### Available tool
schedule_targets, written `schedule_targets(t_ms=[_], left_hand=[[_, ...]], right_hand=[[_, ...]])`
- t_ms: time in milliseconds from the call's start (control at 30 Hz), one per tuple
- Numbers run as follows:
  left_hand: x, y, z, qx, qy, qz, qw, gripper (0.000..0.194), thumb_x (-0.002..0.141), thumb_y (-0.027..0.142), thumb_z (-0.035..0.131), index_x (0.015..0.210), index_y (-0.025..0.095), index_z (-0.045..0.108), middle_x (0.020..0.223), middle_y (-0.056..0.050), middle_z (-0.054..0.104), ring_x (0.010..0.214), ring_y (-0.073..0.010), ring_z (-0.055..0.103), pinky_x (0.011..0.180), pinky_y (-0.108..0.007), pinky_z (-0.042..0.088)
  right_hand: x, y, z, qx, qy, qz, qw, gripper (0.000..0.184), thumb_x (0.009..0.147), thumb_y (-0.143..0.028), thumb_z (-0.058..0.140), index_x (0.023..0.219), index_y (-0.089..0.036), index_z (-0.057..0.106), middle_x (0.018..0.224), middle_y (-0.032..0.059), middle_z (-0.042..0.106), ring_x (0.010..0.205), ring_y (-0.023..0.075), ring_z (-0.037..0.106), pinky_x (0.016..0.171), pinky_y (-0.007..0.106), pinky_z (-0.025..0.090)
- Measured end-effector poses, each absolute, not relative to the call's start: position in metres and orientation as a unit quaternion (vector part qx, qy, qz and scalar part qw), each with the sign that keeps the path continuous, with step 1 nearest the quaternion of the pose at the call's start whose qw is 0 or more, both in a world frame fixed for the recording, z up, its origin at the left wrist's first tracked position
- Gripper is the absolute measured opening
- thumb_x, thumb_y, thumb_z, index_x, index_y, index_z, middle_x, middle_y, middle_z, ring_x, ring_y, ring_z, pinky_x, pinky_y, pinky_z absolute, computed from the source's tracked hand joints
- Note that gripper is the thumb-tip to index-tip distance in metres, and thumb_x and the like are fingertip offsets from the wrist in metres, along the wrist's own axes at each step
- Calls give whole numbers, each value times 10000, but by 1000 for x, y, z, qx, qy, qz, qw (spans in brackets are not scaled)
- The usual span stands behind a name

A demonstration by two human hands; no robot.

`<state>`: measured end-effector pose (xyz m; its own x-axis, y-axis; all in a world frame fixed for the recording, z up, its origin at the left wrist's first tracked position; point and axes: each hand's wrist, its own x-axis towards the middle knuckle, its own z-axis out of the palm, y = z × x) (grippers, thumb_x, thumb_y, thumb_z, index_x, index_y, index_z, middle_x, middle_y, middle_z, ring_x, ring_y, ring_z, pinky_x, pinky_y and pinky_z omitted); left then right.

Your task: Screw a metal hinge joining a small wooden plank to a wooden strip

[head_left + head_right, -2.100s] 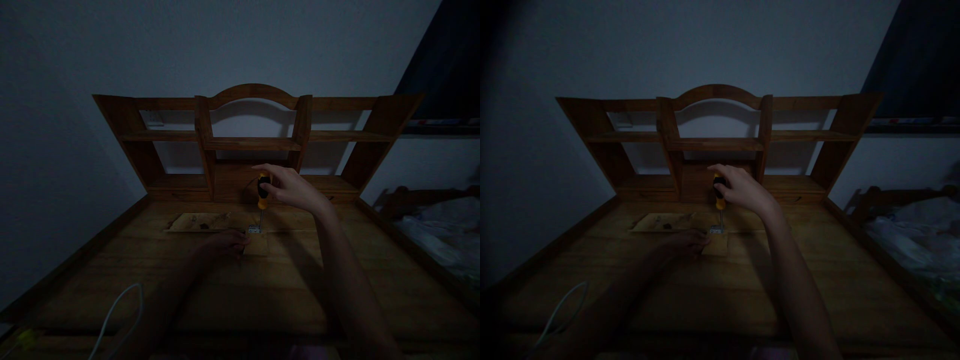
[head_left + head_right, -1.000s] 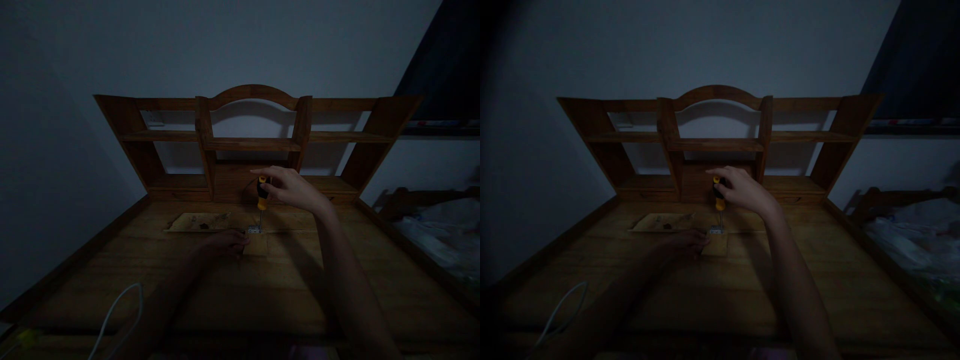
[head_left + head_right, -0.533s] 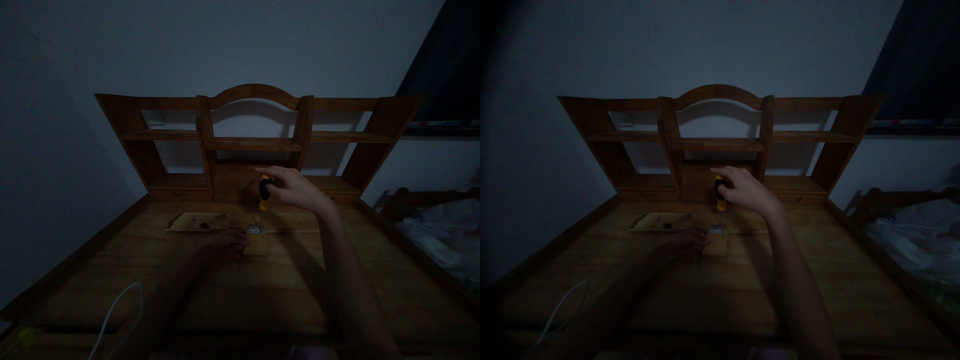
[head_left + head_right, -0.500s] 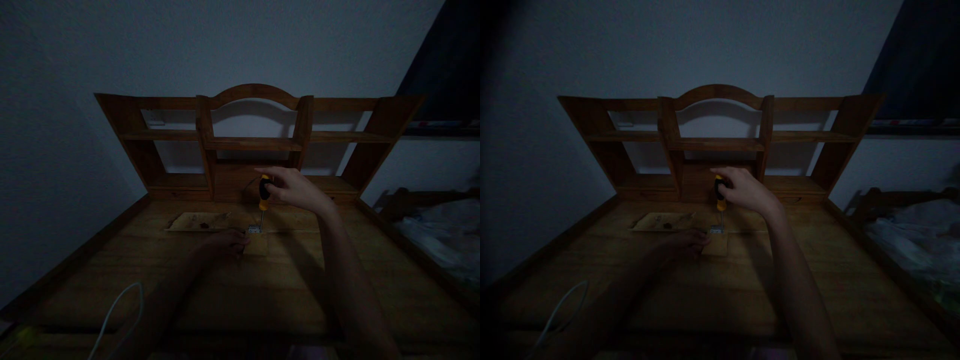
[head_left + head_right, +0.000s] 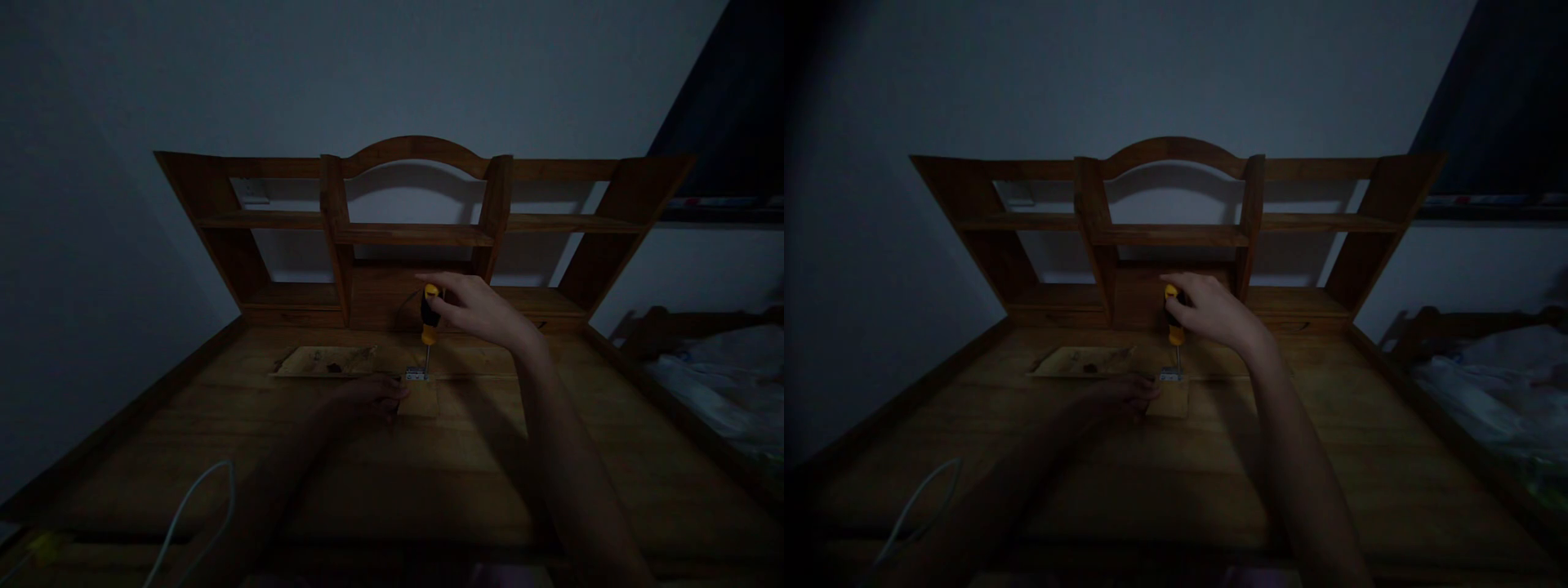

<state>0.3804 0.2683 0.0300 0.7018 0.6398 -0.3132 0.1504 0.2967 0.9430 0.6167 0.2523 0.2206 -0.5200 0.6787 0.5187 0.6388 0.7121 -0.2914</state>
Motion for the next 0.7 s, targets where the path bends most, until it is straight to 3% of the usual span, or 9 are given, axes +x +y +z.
schedule_targets(t_ms=[200, 367, 467, 567, 700], left_hand=[[379, 270, 26, 543, 357, 165, 742, 399, 731, 501, 791, 700, 162, 582, 568, 61, 414, 497, -83, 401, 557, -247, 454], [379, 270, 26, 553, 354, 157, 737, 424, 747, 509, 779, 684, 158, 549, 559, 69, 403, 473, -67, 358, 554, -242, 452], [379, 271, 27, 559, 351, 156, 735, 446, 753, 526, 766, 661, 164, 523, 560, 69, 404, 473, -67, 356, 553, -240, 454], [380, 272, 25, 566, 343, 147, 735, 462, 760, 547, 750, 645, 166, 514, 554, 68, 398, 470, -69, 362, 553, -243, 458], [379, 273, 23, 571, 341, 151, 731, 458, 747, 547, 758, 649, 169, 518, 548, 71, 380, 471, -70, 363, 559, -251, 464]], right_hand=[[613, 253, 220, -359, -873, 1, 330, 292, 978, -391, 558, 1184, -217, 670, 1095, 62, 691, 990, 213, 635, 879, 320, 459], [615, 256, 216, -383, -870, 9, 311, 522, 953, -313, 552, 1463, -218, 491, 1252, 103, 636, 1052, 230, 621, 950, 364, 459], [616, 257, 214, -376, -875, 25, 305, 589, 916, -208, 534, 1496, -174, 441, 1346, 112, 602, 1118, 235, 607, 997, 376, 448], [615, 258, 214, -357, -878, 22, 317, 536, 930, -204, 531, 1463, -205, 472, 1337, 94, 610, 1170, 236, 586, 1028, 385, 432], [614, 259, 213, -376, -869, -2, 321, 393, 955, -345, 571, 1336, -250, 569, 1213, 79, 644, 1088, 244, 606, 980, 389, 452]])
